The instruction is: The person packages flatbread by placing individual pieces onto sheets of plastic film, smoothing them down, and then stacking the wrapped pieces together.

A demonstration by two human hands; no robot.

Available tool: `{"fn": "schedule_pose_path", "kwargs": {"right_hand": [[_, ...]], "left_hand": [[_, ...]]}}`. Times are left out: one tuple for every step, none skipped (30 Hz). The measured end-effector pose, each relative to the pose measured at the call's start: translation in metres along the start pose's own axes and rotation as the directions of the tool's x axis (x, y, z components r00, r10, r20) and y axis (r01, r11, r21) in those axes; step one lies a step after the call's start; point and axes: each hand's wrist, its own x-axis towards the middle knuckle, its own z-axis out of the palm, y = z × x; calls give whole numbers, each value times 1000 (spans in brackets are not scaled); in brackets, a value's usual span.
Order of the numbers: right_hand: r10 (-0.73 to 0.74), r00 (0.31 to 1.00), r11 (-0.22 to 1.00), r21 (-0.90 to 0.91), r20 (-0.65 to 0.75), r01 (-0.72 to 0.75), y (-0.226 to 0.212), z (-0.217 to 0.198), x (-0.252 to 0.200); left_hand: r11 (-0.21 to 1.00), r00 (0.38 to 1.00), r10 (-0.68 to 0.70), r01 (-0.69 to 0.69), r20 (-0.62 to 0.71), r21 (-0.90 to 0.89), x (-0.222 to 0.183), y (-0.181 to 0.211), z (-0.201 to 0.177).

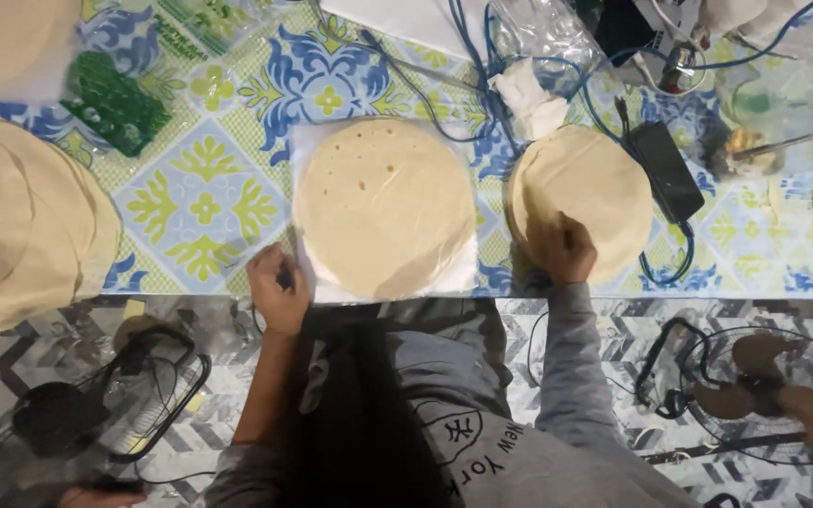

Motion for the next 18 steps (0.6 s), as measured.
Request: {"fn": "schedule_pose_path", "kwargs": {"right_hand": [[110,993,993,43,-38,-109,46,0,-5],[220,973,973,89,-71,-214,92,1,-11],[223,972,972,90,-71,-217,91,-20,-12],[228,968,961,-136,-103,-241,89,-33,-12],[225,965,899,-353,-133,-258,84,-38,-13],[215,963,790,-551,-162,-269,82,-59,-12],[194,964,641,-720,-184,-267,81,-79,-6],[167,965,458,-851,-203,-258,80,-100,-2],[135,967,252,-937,-215,-243,67,-128,4],[100,970,30,-974,-221,-225,51,-154,9],[67,973,-198,-959,-220,-203,33,-180,10],[34,977,-417,-891,-212,-179,116,-178,-67],[1,980,-619,-770,-200,-156,187,-207,-89],[-28,983,-788,-601,-182,-134,243,-212,-31],[-33,983,-785,-604,-179,-136,212,-168,-66],[-159,977,-924,-328,-145,-199,178,-148,-46],[-263,962,-964,-19,-68,-265,149,-188,-30],[-337,941,-898,288,38,-333,77,-172,-41]], "left_hand": [[982,981,188,-188,-56,15,4,9,-2],[929,923,371,-369,-104,38,7,17,-4],[929,923,371,-369,-101,39,4,11,-5],[950,947,312,-311,-76,20,2,5,-6],[968,966,252,-252,-52,4,0,-2,-7],[967,966,253,-253,-51,6,-4,-14,-2],[972,970,230,-232,-75,-28,-8,-25,3],[975,974,206,-212,-97,-63,-12,-36,8],[976,973,205,-212,-106,-58,-6,-20,7],[963,993,70,-93,-98,-252,-1,-5,6],[900,996,-61,29,-59,-434,3,11,3],[903,996,-64,30,-65,-429,7,27,-3],[933,996,-1,-30,-85,-359,11,43,-7],[954,993,64,-90,-100,-285,15,58,-11],[955,992,62,-90,-107,-283,15,68,-11],[974,977,214,-213,10,-79,15,77,-12],[931,932,326,-345,159,116,12,86,-15],[933,935,319,-339,156,123,12,100,-15]]}}
